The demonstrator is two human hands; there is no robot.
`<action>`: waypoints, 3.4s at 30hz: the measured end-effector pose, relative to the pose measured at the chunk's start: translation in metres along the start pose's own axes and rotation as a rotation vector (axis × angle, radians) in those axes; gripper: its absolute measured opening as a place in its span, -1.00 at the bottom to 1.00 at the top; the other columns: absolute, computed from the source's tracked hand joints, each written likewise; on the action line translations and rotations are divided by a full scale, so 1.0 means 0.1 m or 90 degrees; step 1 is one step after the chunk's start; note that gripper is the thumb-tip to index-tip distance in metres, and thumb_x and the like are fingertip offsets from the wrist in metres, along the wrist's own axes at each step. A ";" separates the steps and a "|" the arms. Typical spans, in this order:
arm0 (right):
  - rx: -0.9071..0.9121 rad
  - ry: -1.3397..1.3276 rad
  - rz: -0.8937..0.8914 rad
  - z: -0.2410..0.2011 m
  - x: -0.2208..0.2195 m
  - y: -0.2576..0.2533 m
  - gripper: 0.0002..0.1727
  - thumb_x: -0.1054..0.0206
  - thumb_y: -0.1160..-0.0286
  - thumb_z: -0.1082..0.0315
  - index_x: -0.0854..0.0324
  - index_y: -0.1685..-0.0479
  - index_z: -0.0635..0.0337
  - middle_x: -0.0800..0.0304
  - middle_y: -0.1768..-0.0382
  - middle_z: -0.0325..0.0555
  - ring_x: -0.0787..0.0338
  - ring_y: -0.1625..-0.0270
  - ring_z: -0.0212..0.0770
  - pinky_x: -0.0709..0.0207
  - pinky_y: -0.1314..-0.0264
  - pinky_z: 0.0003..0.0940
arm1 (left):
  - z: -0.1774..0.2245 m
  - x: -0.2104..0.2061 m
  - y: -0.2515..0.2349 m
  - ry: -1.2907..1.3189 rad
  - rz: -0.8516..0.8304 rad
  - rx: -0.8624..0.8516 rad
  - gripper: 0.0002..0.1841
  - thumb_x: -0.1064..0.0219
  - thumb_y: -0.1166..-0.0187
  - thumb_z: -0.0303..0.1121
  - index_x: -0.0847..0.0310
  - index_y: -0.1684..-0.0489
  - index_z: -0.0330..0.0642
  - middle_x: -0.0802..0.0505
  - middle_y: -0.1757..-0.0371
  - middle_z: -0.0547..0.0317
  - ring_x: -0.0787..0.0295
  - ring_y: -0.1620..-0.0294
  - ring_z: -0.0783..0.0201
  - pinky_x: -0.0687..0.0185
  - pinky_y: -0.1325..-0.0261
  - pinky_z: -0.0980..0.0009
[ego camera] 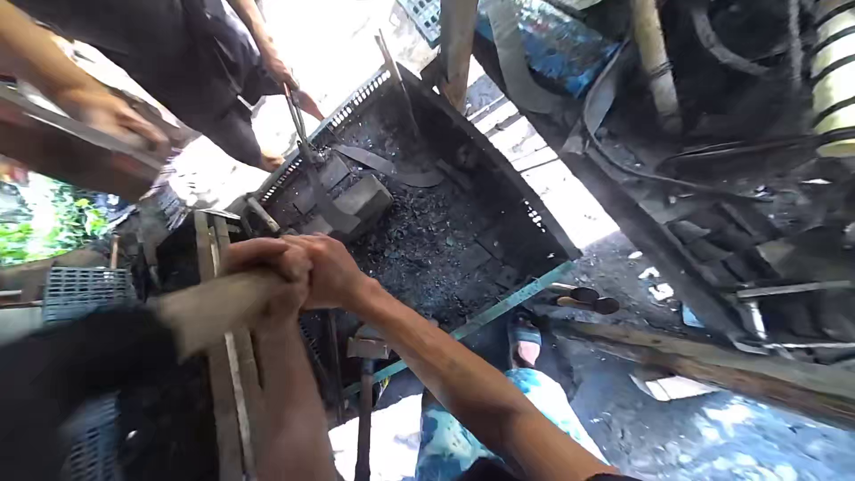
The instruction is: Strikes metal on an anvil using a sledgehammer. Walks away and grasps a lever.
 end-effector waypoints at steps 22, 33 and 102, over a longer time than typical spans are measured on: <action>-0.379 -0.023 -0.135 1.28 -0.55 1.02 -0.58 -0.63 -0.12 0.02 -0.76 0.01 -0.09 -0.88 0.24 -0.16 -0.87 0.15 -0.11 -0.75 0.11 0.15 | -1.60 0.13 1.18 -0.011 0.154 0.295 -0.62 -0.51 -0.50 -0.07 -0.68 -0.15 -0.06 -0.83 0.26 0.33 -0.75 0.36 0.40 -0.78 0.21 0.37; -0.060 -0.172 -0.078 -0.91 0.12 0.47 -0.50 -0.60 -0.07 0.21 -0.78 -0.14 0.06 -0.91 0.02 -0.16 -0.87 -0.04 -0.18 -0.75 -0.10 0.04 | 0.99 -0.15 0.42 -0.107 0.075 0.062 -0.35 -0.75 -0.17 -0.27 -0.62 -0.31 -0.18 -0.88 0.21 0.13 -0.84 0.27 0.22 -0.85 0.10 0.20; -0.427 -0.027 -0.175 1.64 -0.49 1.36 -0.55 -0.58 -0.15 -0.05 -0.75 0.00 -0.05 -0.87 0.22 -0.11 -0.86 0.12 -0.05 -0.73 0.08 0.21 | -1.91 -0.12 1.42 -0.048 0.225 0.364 -0.69 -0.49 -0.49 -0.27 -0.68 -0.11 -0.19 -0.83 0.32 0.26 -0.75 0.41 0.37 -0.78 0.27 0.34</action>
Point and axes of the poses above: each hand's wrist, its own y-axis away from the middle knuckle, its own x-axis out of the back of the hand, z = x × y, the point moved 6 cm from there along -y, towards the middle knuckle
